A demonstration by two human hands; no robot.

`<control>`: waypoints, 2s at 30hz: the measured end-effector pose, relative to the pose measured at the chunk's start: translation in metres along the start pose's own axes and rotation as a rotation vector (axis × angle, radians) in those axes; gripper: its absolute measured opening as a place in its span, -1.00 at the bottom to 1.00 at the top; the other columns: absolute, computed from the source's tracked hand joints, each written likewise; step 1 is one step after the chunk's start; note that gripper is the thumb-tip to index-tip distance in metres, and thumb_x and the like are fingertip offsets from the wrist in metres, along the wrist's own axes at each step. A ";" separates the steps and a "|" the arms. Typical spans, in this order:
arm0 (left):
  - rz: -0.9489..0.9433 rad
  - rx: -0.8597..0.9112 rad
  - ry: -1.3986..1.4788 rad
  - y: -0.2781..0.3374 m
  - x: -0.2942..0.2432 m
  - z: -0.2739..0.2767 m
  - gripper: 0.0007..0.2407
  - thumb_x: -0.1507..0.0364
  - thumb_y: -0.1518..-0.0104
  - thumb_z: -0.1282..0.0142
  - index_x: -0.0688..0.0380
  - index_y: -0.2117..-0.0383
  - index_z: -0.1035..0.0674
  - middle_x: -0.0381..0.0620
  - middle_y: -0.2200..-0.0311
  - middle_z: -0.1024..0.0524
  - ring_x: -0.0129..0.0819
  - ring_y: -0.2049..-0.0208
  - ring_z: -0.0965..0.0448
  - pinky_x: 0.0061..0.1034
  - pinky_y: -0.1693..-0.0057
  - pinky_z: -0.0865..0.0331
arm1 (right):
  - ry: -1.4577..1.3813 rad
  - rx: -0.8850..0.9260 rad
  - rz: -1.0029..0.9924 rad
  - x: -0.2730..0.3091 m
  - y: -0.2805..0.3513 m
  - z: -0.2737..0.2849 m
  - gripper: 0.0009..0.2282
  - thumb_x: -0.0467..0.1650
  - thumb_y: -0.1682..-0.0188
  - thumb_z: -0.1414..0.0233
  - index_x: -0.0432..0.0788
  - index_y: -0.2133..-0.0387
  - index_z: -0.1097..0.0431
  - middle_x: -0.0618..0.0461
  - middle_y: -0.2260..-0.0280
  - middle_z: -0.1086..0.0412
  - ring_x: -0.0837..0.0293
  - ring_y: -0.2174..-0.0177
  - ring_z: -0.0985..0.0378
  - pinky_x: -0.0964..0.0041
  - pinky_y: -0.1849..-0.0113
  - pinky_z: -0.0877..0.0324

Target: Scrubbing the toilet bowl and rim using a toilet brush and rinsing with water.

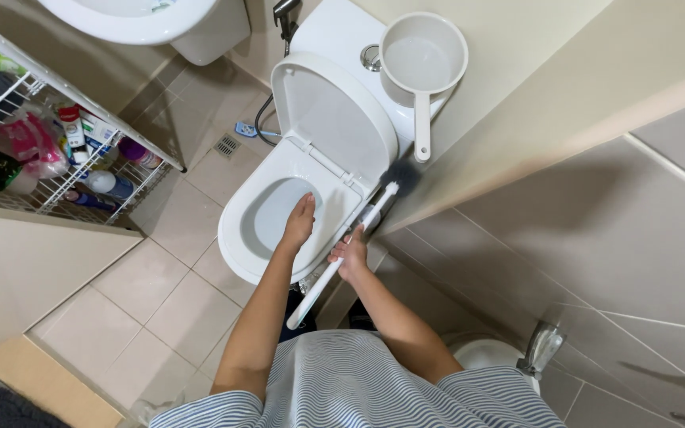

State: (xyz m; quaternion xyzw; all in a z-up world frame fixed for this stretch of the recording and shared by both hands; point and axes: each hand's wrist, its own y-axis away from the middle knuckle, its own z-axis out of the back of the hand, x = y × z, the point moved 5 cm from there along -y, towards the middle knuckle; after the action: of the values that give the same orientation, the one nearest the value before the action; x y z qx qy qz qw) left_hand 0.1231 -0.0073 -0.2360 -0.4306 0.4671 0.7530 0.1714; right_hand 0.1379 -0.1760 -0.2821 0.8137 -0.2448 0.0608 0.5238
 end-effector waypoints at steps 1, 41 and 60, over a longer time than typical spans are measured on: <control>0.002 -0.002 0.001 -0.005 0.010 0.001 -0.45 0.01 -0.27 0.20 0.00 -0.32 -0.34 -0.06 -0.09 -0.52 -0.28 0.18 -0.53 -0.43 0.16 -0.44 | 0.002 0.000 -0.002 -0.004 -0.021 0.017 -0.50 0.11 -0.06 0.26 -0.05 0.46 -0.05 0.17 0.70 0.05 0.24 0.75 0.03 0.31 0.66 -0.04; -0.140 -0.013 -0.638 0.116 -0.081 0.083 -0.65 0.01 -0.17 -0.05 -0.25 0.04 -0.67 -0.08 0.31 -0.68 -0.12 0.18 -0.66 -0.27 0.03 -0.47 | 0.693 0.032 0.605 0.065 -0.031 -0.084 -0.46 -0.01 -0.19 0.31 -0.18 0.30 -0.47 0.09 0.51 -0.32 0.24 0.49 -0.34 0.33 0.48 -0.29; -0.222 -0.220 -0.606 0.106 -0.191 0.124 -0.64 0.09 -0.30 0.17 -0.53 -0.23 -0.44 0.03 0.29 -0.68 0.01 0.14 -0.63 -0.17 -0.06 -0.44 | 1.510 -0.247 1.067 0.225 0.018 -0.207 -0.20 -0.42 0.06 -0.05 -0.18 -0.42 0.30 -0.06 -0.47 0.36 -0.19 -0.12 -0.38 0.04 0.10 -0.44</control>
State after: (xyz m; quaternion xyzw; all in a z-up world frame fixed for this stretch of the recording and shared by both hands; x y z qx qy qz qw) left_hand 0.1016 0.0720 0.0016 -0.2514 0.2612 0.8693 0.3360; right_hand 0.3585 -0.0748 -0.0955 0.2769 -0.1856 0.7800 0.5296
